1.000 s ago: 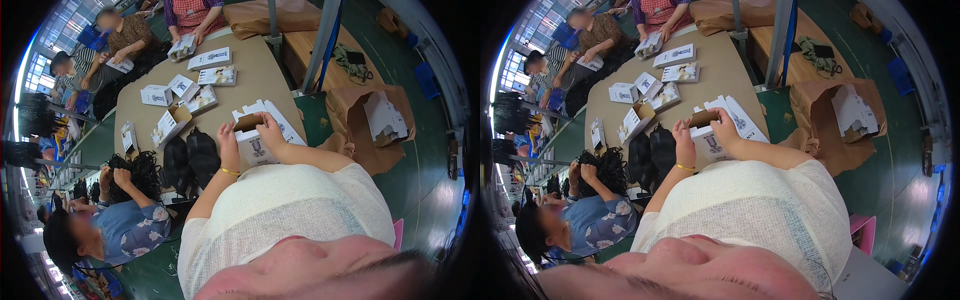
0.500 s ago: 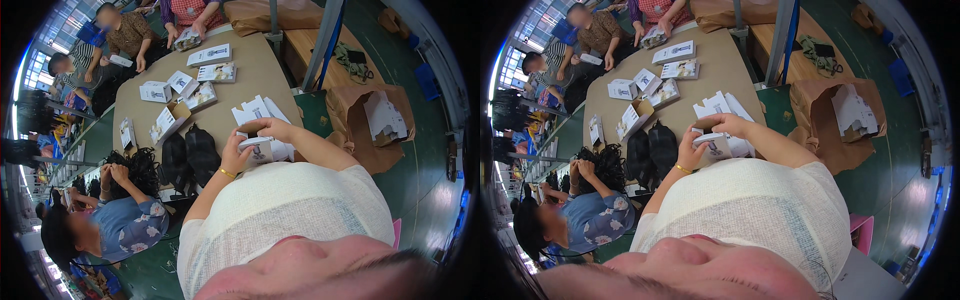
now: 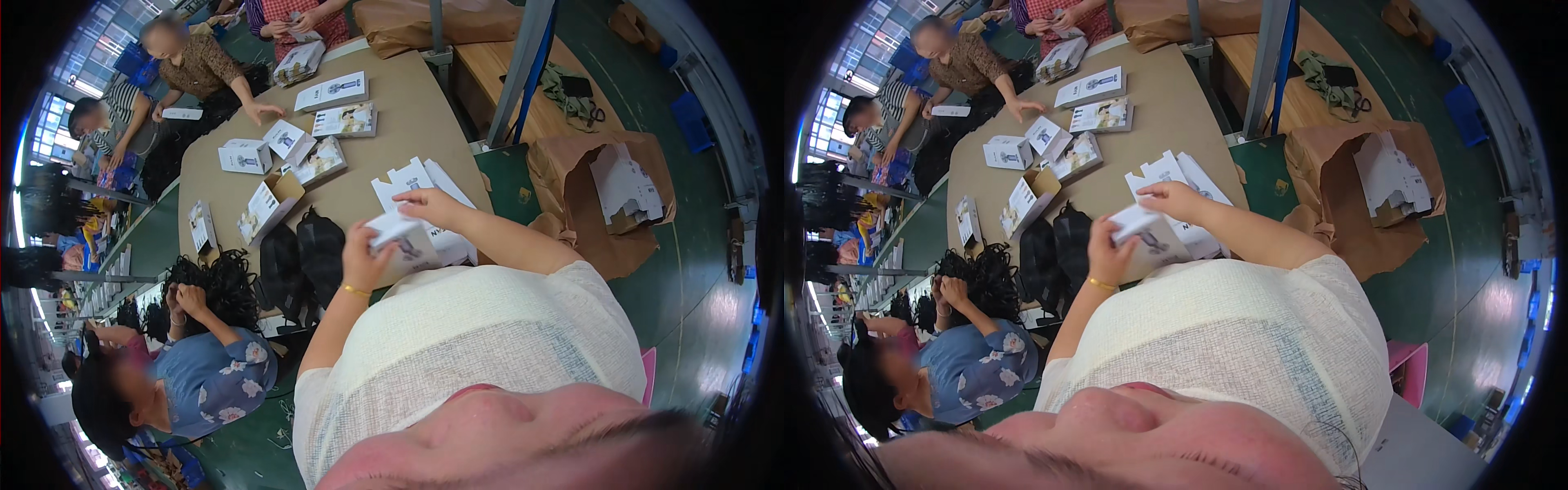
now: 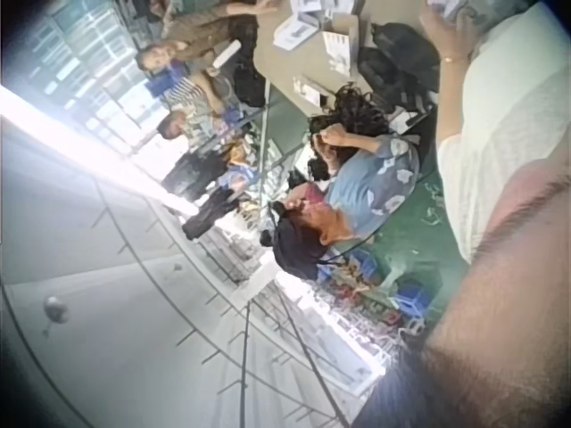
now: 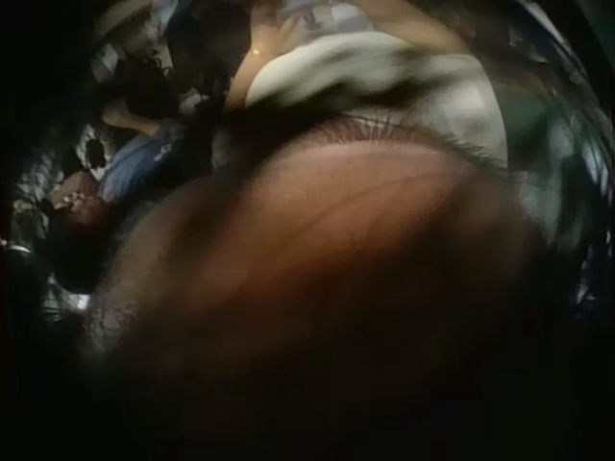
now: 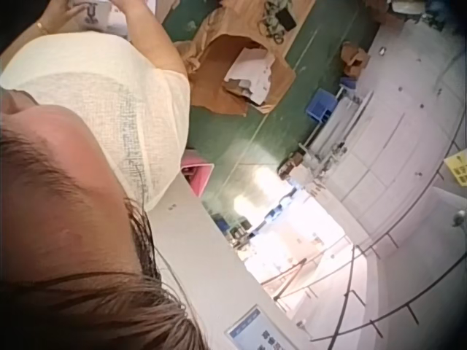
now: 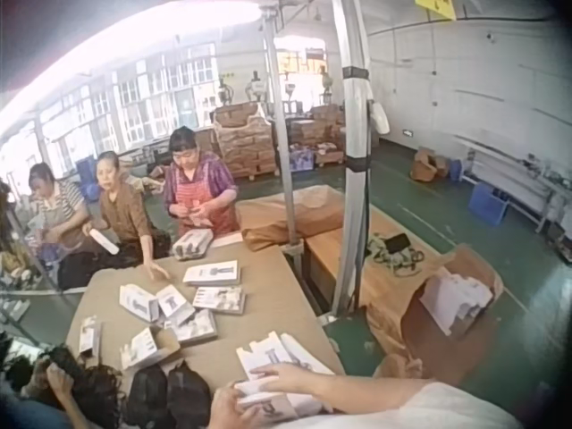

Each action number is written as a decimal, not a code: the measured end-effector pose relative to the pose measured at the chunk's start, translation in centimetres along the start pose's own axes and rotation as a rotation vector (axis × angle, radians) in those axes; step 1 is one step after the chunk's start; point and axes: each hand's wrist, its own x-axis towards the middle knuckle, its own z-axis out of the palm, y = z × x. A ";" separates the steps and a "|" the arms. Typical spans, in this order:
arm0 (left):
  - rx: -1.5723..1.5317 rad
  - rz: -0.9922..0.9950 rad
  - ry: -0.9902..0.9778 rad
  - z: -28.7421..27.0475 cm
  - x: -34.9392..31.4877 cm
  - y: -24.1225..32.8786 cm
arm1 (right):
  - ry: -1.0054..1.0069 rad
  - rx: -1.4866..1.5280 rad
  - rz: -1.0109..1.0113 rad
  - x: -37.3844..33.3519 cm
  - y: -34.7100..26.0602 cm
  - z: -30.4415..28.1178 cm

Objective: The person folds flat cardboard cutouts into packaging boxes by hand, handles black mesh bags on the table, and folds additional cardboard packaging boxes.

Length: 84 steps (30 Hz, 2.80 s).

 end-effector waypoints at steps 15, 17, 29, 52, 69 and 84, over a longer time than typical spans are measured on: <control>-0.496 -0.822 -0.095 8.7 2.0 -13.8 | 0.475 -0.454 0.174 10.0 9.6 -4.3; -0.488 -0.667 -0.020 9.5 1.2 -15.4 | 0.478 -0.325 0.076 9.9 8.8 -3.2; -0.373 -0.673 0.100 0.9 4.0 -3.9 | 0.263 -0.004 -0.164 -0.8 0.2 2.9; -0.626 -0.455 0.194 3.8 0.2 1.0 | 0.314 0.068 -0.259 -3.9 1.7 4.9; 0.059 0.045 -0.013 2.1 -2.4 2.2 | -0.024 0.193 -0.023 -2.6 1.8 0.8; 0.203 0.281 -0.045 1.2 -0.7 1.9 | -0.177 -0.293 0.003 -3.5 -2.3 -0.5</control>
